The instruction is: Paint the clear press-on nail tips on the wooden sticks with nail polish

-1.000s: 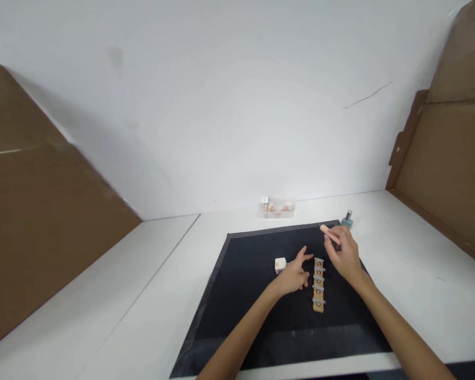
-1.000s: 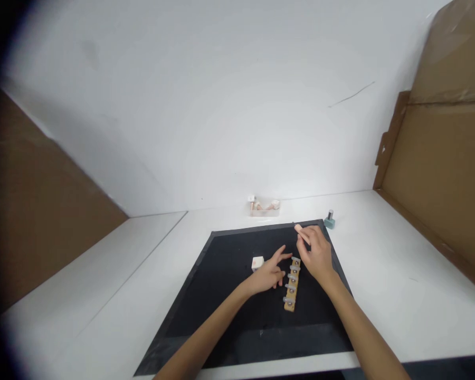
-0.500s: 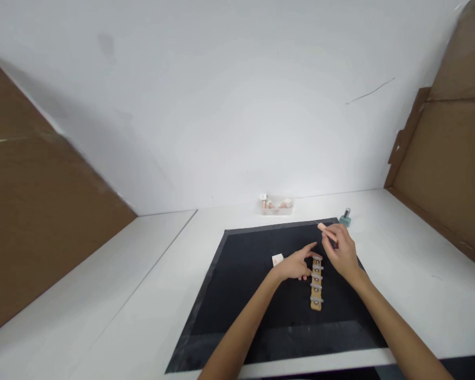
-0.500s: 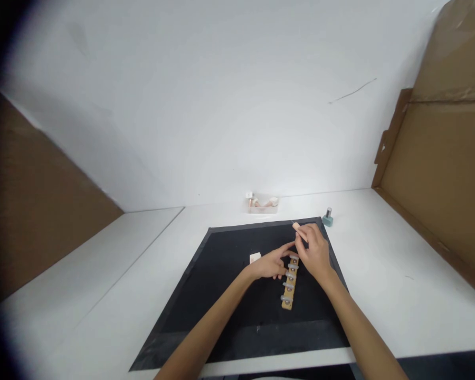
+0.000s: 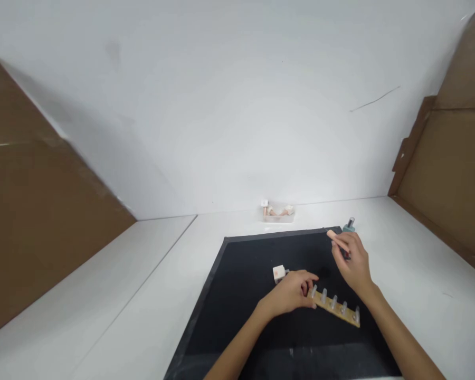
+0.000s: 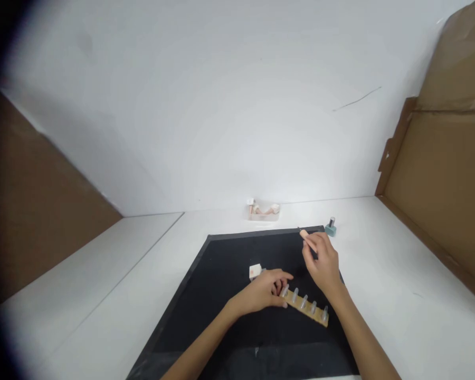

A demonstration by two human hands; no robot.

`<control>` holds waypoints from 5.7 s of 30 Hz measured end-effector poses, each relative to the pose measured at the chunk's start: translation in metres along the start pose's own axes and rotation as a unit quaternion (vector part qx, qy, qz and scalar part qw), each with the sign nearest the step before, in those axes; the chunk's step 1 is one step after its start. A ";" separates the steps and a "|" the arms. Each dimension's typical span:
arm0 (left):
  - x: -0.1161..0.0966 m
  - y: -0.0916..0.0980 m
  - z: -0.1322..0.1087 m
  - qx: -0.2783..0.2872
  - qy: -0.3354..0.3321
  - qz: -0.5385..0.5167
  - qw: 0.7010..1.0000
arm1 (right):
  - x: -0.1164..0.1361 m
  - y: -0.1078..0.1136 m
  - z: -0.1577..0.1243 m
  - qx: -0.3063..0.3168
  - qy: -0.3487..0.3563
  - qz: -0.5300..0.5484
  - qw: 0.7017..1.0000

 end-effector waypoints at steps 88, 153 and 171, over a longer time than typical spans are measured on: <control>0.016 0.006 -0.015 -0.005 -0.001 -0.409 0.913 | 0.005 -0.051 -0.018 0.250 -0.183 0.377 0.873; 0.009 0.000 -0.016 0.007 0.025 -0.302 0.953 | 0.014 -0.053 -0.015 0.306 -0.133 0.289 0.897; 0.011 -0.002 -0.016 0.003 0.022 -0.291 0.957 | 0.011 -0.053 -0.016 0.308 -0.132 0.273 0.902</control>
Point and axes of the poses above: each hand's wrist, its own z-axis towards the middle knuckle, its own y-axis out of the back of the hand, x = y × z, the point moved 7 cm from there along z, towards the middle knuckle, and after that the axes turned 1 degree about z, right-handed, at the moved point
